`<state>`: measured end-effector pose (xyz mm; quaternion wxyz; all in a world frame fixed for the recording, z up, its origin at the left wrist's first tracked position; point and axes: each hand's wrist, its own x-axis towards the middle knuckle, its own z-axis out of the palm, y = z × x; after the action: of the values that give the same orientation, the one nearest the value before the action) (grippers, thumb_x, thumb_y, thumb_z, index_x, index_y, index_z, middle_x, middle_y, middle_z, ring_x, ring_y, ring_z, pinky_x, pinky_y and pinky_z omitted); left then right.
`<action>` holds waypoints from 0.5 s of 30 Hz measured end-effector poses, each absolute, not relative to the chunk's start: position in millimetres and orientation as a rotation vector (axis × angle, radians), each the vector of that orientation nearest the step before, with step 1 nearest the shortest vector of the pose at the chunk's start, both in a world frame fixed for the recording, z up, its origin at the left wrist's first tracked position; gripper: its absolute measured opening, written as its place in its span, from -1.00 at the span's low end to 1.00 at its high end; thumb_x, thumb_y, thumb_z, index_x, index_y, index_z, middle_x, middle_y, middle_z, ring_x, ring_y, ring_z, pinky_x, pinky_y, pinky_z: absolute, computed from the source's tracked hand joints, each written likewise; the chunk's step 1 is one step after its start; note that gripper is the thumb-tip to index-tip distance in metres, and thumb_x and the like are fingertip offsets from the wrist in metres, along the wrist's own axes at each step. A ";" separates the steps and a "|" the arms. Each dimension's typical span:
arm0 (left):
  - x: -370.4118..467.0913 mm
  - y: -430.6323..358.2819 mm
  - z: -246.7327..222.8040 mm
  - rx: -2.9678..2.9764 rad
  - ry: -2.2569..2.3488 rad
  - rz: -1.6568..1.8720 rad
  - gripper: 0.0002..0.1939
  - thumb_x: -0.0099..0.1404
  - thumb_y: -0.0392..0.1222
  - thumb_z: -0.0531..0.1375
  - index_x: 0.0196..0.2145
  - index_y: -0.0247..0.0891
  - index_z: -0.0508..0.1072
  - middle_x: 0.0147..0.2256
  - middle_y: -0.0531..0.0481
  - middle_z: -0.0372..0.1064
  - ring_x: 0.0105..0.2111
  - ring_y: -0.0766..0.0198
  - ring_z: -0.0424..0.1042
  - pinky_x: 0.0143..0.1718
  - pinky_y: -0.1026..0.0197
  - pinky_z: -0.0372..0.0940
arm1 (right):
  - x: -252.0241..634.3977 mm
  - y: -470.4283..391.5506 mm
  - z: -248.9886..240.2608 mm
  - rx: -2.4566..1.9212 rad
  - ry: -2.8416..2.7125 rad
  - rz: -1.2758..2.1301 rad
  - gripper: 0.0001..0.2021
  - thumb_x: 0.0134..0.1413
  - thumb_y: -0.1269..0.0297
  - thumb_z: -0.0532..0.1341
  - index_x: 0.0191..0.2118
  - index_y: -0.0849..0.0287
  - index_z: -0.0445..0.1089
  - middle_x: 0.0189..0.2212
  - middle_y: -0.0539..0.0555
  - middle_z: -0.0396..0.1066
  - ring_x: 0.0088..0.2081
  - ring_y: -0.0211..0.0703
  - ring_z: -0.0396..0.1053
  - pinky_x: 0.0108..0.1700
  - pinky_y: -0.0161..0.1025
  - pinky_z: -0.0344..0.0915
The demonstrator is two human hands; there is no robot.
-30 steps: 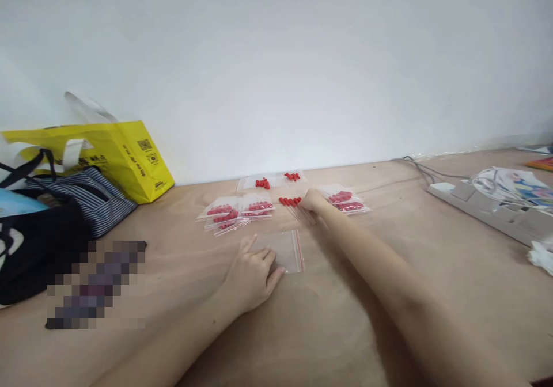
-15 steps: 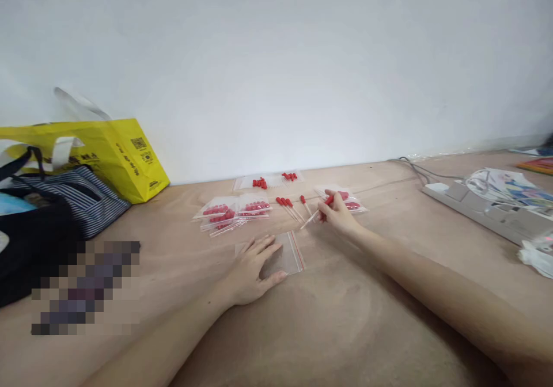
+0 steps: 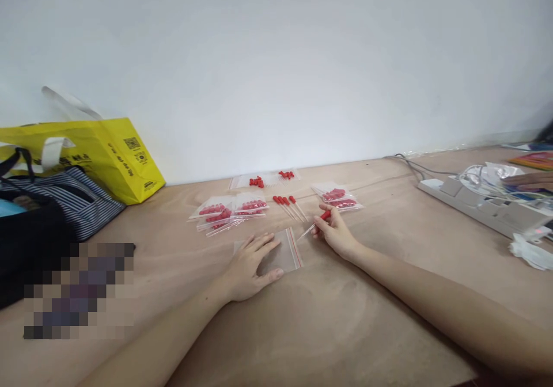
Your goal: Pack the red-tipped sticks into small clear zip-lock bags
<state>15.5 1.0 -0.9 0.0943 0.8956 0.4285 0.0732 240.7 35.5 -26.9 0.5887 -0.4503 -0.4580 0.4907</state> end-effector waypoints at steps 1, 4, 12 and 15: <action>15.5 1.1 -1.1 2.656 1.272 0.217 -0.40 0.21 0.11 0.02 0.12 -0.26 0.11 0.17 -0.16 -0.05 0.16 0.08 -0.07 0.15 -0.08 -0.15 | 241.0 34.8 -26.7 -1.049 -1.074 1.130 -0.54 -0.19 0.16 0.17 -0.14 0.12 0.00 -0.55 -0.16 0.11 -0.60 -0.37 0.24 -0.56 -0.34 0.25; 15.9 1.1 -1.2 2.657 1.271 0.219 -0.41 0.21 0.11 0.03 0.11 -0.26 0.12 0.16 -0.16 -0.04 0.16 0.09 -0.07 0.15 -0.08 -0.14 | 243.4 34.2 -27.3 -1.069 -1.080 1.035 -0.55 -0.19 0.15 0.16 -0.15 0.13 0.01 -0.57 -0.17 0.11 -0.62 -0.36 0.22 -0.59 -0.35 0.22; 15.8 1.0 -0.6 2.651 1.276 0.226 -0.42 0.20 0.10 0.04 0.10 -0.25 0.13 0.16 -0.15 -0.04 0.16 0.07 -0.06 0.15 -0.08 -0.13 | 243.4 34.7 -29.9 -1.067 -1.081 1.063 -0.53 -0.18 0.14 0.16 -0.13 0.14 0.00 -0.57 -0.16 0.13 -0.61 -0.34 0.24 -0.57 -0.33 0.23; 16.5 0.7 0.7 2.647 1.283 0.216 -0.42 0.21 0.10 0.03 0.10 -0.23 0.13 0.16 -0.15 -0.04 0.16 0.08 -0.06 0.15 -0.08 -0.13 | 241.5 33.7 -30.5 -1.063 -1.096 1.077 -0.53 -0.17 0.14 0.16 -0.12 0.13 0.00 -0.57 -0.17 0.12 -0.61 -0.35 0.23 -0.58 -0.33 0.23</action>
<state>16.5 0.7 0.7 0.0959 0.8933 0.4330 0.0730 241.5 33.7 -30.5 0.5943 -0.4576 -0.4717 0.4635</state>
